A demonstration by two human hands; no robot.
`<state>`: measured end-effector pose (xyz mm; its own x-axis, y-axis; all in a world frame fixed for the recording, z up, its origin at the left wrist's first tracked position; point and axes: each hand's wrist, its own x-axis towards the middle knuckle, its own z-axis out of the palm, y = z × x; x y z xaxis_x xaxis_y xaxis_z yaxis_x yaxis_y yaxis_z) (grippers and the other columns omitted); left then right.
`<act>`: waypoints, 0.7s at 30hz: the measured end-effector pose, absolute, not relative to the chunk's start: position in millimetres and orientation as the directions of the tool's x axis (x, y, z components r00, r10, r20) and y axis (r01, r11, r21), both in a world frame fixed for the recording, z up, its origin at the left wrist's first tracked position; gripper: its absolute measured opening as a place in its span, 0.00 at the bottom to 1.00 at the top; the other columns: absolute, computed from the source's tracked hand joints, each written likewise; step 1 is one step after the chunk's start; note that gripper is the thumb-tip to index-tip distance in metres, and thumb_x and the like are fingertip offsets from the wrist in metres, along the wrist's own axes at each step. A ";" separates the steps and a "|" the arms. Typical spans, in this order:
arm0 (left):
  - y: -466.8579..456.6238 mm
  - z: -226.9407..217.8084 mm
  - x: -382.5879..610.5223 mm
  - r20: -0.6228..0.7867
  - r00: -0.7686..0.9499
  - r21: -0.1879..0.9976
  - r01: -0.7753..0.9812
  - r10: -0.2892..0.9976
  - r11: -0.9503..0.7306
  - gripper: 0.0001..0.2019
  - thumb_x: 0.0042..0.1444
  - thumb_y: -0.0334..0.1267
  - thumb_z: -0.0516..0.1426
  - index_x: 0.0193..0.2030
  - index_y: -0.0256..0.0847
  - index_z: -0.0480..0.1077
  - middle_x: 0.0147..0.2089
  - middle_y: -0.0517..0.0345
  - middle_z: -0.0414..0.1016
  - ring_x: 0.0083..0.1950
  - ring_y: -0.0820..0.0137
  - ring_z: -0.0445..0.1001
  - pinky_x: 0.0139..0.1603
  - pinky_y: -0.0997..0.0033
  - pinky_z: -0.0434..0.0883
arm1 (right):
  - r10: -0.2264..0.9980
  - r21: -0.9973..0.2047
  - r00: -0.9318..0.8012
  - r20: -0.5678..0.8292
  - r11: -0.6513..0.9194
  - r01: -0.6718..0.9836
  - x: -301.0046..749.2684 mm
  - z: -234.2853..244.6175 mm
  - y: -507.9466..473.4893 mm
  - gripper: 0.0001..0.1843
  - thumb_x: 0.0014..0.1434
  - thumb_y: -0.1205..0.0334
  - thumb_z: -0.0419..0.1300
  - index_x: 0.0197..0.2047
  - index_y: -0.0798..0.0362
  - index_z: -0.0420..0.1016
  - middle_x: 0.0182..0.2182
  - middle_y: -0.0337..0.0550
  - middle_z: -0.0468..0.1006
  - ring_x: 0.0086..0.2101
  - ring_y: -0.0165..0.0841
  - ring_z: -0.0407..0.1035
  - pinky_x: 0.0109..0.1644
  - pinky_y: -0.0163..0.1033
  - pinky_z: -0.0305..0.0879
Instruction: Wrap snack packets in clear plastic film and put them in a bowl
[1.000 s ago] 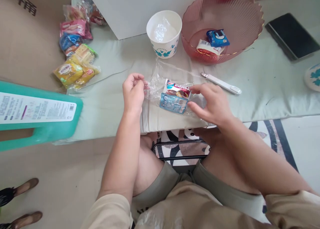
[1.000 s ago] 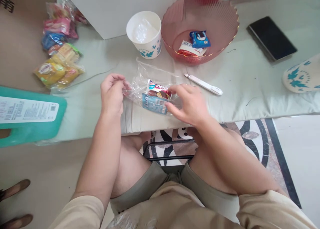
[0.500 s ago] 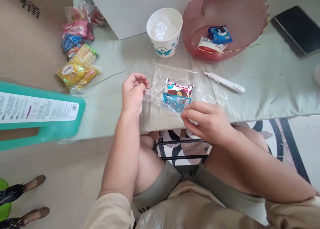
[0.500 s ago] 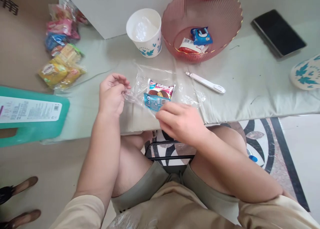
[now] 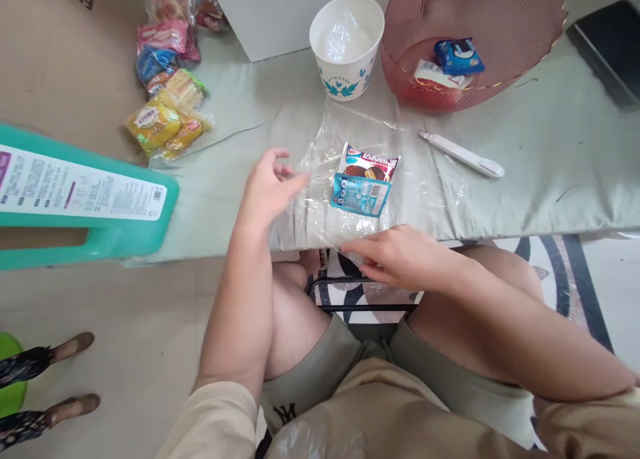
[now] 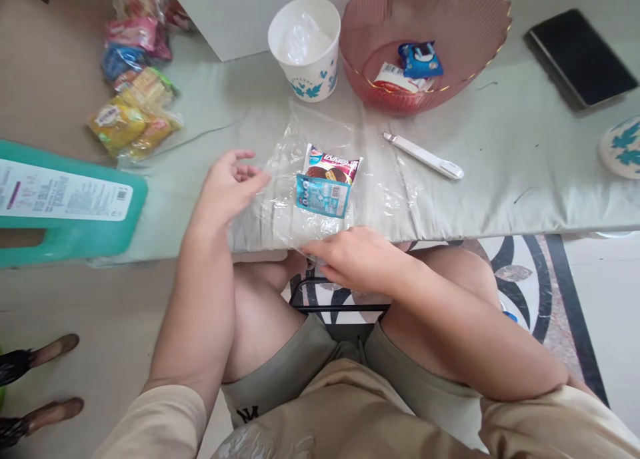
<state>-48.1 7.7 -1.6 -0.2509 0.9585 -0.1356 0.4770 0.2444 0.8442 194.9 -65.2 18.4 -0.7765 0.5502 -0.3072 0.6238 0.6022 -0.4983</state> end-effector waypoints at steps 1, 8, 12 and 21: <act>6.2 -4.7 -50.4 -0.147 -0.215 0.788 0.565 0.965 0.246 0.15 0.44 0.34 0.68 0.40 0.43 0.76 0.29 0.63 0.74 0.30 0.71 0.69 0.32 0.72 0.64 | 0.540 -0.503 -0.779 -0.319 0.600 0.622 194.6 18.4 -66.0 0.20 0.65 0.66 0.57 0.59 0.46 0.76 0.40 0.41 0.86 0.33 0.34 0.76 0.31 0.39 0.49; 10.5 -7.7 -58.8 -0.010 -0.232 0.644 0.743 0.973 0.184 0.08 0.47 0.27 0.60 0.25 0.45 0.71 0.20 0.63 0.66 0.28 0.65 0.68 0.38 0.66 0.68 | 0.528 -0.552 -0.773 -0.353 0.550 0.627 202.3 16.7 -65.8 0.17 0.65 0.60 0.59 0.56 0.48 0.78 0.31 0.41 0.84 0.28 0.34 0.73 0.30 0.37 0.53; -2.2 26.0 -32.8 0.272 -0.271 0.683 0.730 0.923 0.013 0.06 0.55 0.28 0.60 0.33 0.44 0.70 0.39 0.55 0.76 0.52 0.60 0.75 0.59 0.62 0.71 | 0.648 -0.752 -0.762 -0.013 0.496 0.434 209.2 15.6 -57.2 0.12 0.68 0.61 0.53 0.45 0.49 0.79 0.28 0.38 0.80 0.27 0.30 0.71 0.34 0.36 0.63; 6.3 0.7 30.2 0.037 -0.081 0.956 0.293 0.996 -0.012 0.09 0.69 0.38 0.53 0.44 0.46 0.76 0.52 0.57 0.82 0.58 0.66 0.78 0.60 0.69 0.73 | 0.895 -0.495 -0.384 0.226 0.445 0.747 207.7 -21.7 -14.5 0.40 0.55 0.44 0.67 0.67 0.49 0.66 0.63 0.57 0.73 0.60 0.55 0.67 0.62 0.59 0.63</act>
